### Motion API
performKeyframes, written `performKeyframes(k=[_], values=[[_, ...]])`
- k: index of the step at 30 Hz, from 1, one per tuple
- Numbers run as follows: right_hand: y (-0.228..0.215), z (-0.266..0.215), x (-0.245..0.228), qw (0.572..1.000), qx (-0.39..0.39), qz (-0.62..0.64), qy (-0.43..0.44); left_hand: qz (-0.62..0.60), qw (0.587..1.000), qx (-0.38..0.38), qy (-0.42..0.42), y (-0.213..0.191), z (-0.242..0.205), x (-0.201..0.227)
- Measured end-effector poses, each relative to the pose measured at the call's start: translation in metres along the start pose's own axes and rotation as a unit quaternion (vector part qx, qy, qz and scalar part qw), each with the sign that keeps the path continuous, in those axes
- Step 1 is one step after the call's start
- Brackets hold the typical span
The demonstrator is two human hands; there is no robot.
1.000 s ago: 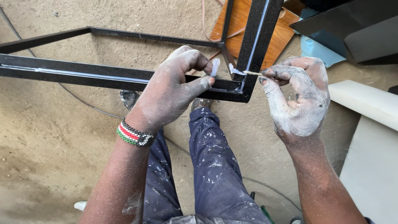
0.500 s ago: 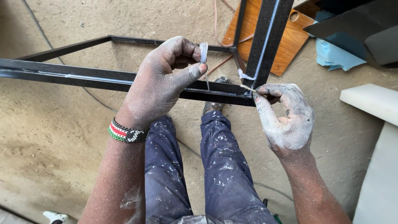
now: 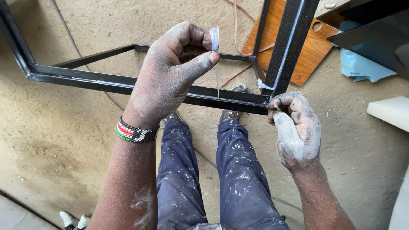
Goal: Threading and tying thin white string around the joints of a black metal frame
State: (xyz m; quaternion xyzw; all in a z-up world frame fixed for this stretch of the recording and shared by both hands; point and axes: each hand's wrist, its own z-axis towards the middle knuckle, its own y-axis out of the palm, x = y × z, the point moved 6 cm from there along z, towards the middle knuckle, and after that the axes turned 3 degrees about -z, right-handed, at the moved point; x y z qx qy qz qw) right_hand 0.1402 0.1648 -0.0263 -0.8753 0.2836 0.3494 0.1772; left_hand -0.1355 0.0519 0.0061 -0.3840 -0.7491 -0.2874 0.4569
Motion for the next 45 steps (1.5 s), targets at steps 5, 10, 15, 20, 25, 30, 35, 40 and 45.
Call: performKeyframes(k=[5, 10, 15, 20, 25, 30, 35, 40, 45], values=[[0.018, 0.006, -0.014, 0.997, -0.012, -0.069, -0.033, 0.017, 1.0, 0.0, 0.014, 0.001, 0.004, 0.016], [0.055, 0.024, -0.042, 0.979, -0.067, -0.19, -0.01, -0.016, 1.0, 0.004, 0.011, 0.001, 0.006, 0.027], [0.084, 0.037, -0.048, 0.977, -0.097, -0.191, -0.004, -0.019, 0.999, 0.002, 0.048, -0.005, 0.0, 0.044], [0.105, 0.045, -0.059, 0.969, -0.115, -0.217, -0.029, -0.082, 0.995, 0.02, 0.059, -0.035, -0.008, 0.038], [0.103, 0.049, -0.073, 0.957, -0.109, -0.265, -0.052, -0.086, 0.994, 0.024, 0.068, -0.069, -0.011, 0.021], [0.094, 0.053, -0.1, 0.962, -0.066, -0.264, 0.009, 0.062, 0.998, 0.025, -0.014, -0.089, -0.01, -0.011], [0.094, 0.054, -0.128, 0.966, -0.02, -0.257, 0.007, 0.176, 0.982, -0.024, -0.059, -0.083, -0.021, -0.037], [0.097, 0.045, -0.15, 0.964, 0.03, -0.259, -0.041, 0.189, 0.975, -0.091, -0.074, -0.073, -0.021, -0.058], [0.105, 0.037, -0.168, 0.984, 0.04, -0.171, -0.021, 0.242, 0.959, -0.131, -0.067, -0.063, -0.018, -0.063]])
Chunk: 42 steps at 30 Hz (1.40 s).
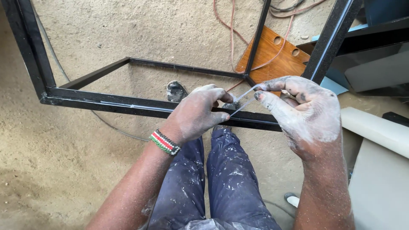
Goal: Threading and tying thin white string around the joints of a black metal frame
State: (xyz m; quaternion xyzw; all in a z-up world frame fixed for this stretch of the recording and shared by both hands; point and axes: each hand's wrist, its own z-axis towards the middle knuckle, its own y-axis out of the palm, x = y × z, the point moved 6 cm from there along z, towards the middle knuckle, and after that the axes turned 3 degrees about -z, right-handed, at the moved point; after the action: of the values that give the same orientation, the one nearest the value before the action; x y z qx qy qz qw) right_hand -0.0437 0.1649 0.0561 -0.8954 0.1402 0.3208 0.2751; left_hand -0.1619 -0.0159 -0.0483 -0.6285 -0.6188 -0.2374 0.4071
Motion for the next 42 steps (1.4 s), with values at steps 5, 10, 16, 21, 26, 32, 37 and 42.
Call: performKeyframes(k=[5, 10, 16, 21, 26, 32, 37, 42], values=[[-0.008, -0.009, -0.015, 0.998, 0.031, 0.021, -0.045, 0.02, 0.998, -0.007, 0.059, 0.008, 0.003, -0.007], [-0.018, -0.017, -0.032, 0.99, 0.06, -0.036, -0.122, 0.018, 0.995, -0.005, 0.093, 0.009, 0.0, -0.012], [-0.019, -0.029, -0.044, 0.972, 0.078, -0.091, -0.2, 0.045, 0.996, 0.007, 0.075, 0.002, -0.003, -0.004], [-0.019, -0.026, -0.037, 0.973, 0.09, -0.063, -0.201, 0.038, 0.996, 0.009, 0.076, -0.008, -0.002, -0.002], [0.005, -0.004, -0.015, 0.991, 0.056, 0.013, -0.125, -0.001, 0.999, 0.034, 0.027, -0.049, -0.013, -0.005], [0.058, 0.016, 0.028, 0.999, -0.013, -0.024, -0.044, -0.047, 0.994, 0.089, 0.038, -0.101, -0.029, 0.008], [0.1, 0.011, 0.029, 0.987, -0.115, -0.105, -0.032, -0.055, 0.99, 0.102, 0.076, -0.12, -0.037, 0.029], [0.113, 0.007, 0.018, 0.979, -0.145, -0.14, -0.026, -0.066, 0.986, 0.11, 0.111, -0.13, -0.04, 0.048]])
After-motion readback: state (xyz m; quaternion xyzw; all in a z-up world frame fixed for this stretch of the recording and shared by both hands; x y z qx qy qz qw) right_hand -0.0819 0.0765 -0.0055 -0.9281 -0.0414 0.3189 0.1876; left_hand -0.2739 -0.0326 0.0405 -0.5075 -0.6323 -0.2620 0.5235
